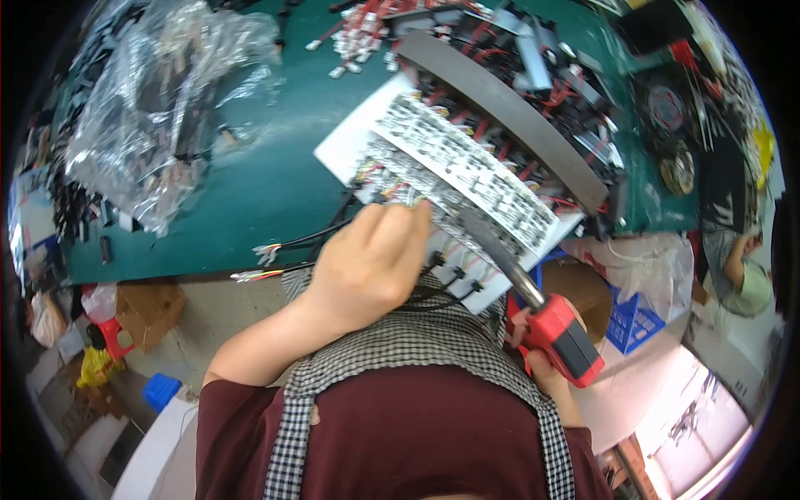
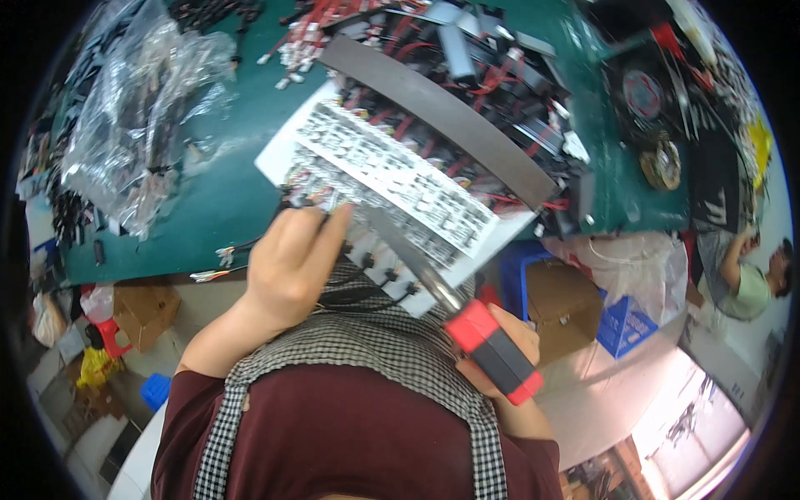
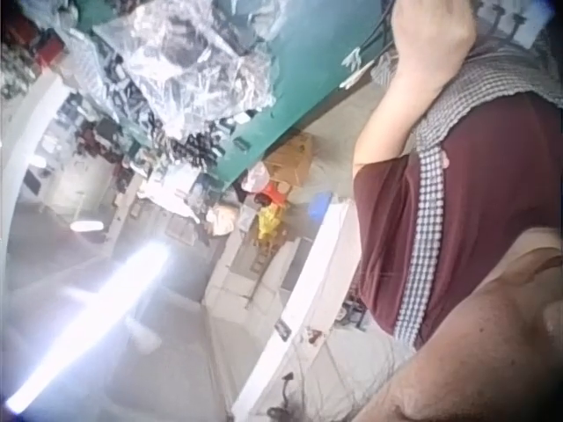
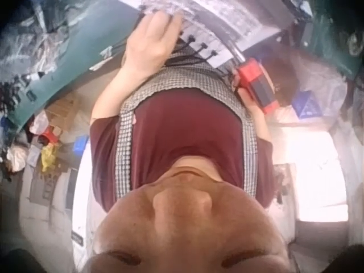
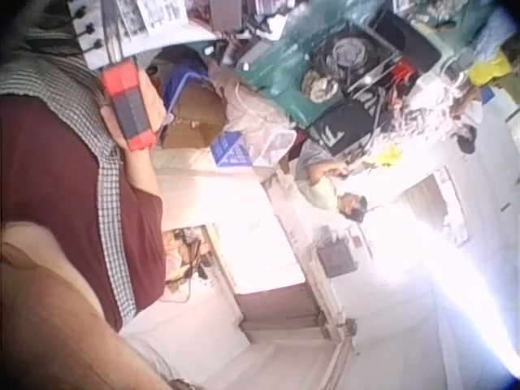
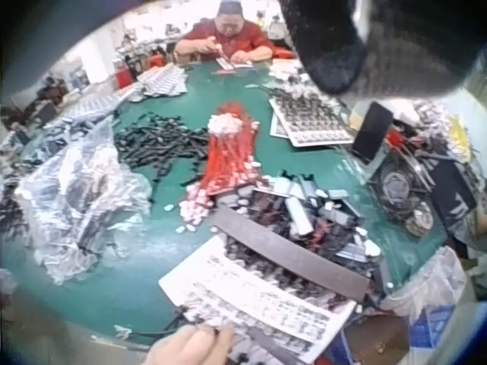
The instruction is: The person solders electrical wires onto an array of circuit boards or LED strips using a soldering gun.
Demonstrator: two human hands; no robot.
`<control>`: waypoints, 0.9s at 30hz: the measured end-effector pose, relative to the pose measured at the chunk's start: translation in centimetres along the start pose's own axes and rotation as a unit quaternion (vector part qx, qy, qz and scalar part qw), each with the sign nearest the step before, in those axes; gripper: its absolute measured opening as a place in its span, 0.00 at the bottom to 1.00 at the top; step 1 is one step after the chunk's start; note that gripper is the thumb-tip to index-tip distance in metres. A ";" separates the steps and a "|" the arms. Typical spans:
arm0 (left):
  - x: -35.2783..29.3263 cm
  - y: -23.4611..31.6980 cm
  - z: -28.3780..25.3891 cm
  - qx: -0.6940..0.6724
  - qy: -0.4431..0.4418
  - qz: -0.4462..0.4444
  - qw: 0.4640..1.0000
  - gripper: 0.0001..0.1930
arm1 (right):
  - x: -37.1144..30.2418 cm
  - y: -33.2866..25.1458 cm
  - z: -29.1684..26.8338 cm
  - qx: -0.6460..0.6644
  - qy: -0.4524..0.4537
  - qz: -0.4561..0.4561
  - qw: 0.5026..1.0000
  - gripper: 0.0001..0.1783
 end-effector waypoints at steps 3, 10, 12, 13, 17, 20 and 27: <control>0.1 0.3 0.3 -0.004 -0.011 0.006 1.000 0.14 | 2.6 -3.3 1.0 0.034 -0.012 0.022 0.999 0.38; -0.3 0.5 0.1 -0.016 0.007 -0.037 0.999 0.18 | 2.1 -2.6 1.2 0.166 0.010 0.092 0.982 0.40; -0.6 0.0 -0.1 -0.020 -0.002 -0.051 0.999 0.17 | 1.9 -2.4 1.2 0.172 0.020 0.092 0.980 0.41; -0.9 -0.8 -1.0 -0.028 0.059 -0.054 0.996 0.11 | 1.7 -2.2 1.2 0.170 0.016 0.092 0.981 0.42; -2.5 -8.1 -4.3 0.123 0.010 -0.271 0.955 0.05 | 1.5 -2.4 0.8 0.170 0.036 0.101 0.980 0.43; -8.3 -13.9 -5.0 0.253 -0.128 -0.393 0.875 0.03 | 1.6 -1.8 1.3 0.185 0.021 0.105 0.977 0.43; -6.4 -17.2 -3.1 0.257 -0.152 -0.381 0.875 0.16 | 1.1 -2.2 1.1 0.196 0.031 0.112 0.974 0.43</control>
Point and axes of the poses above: each hand's wrist, its own x-axis towards the middle knuckle, its own z-axis out of the palm, y = z × x, the point moved 5 cm from there along x, towards the middle knuckle, and after that the axes turned 4 degrees about -x, right-handed, at the moved point
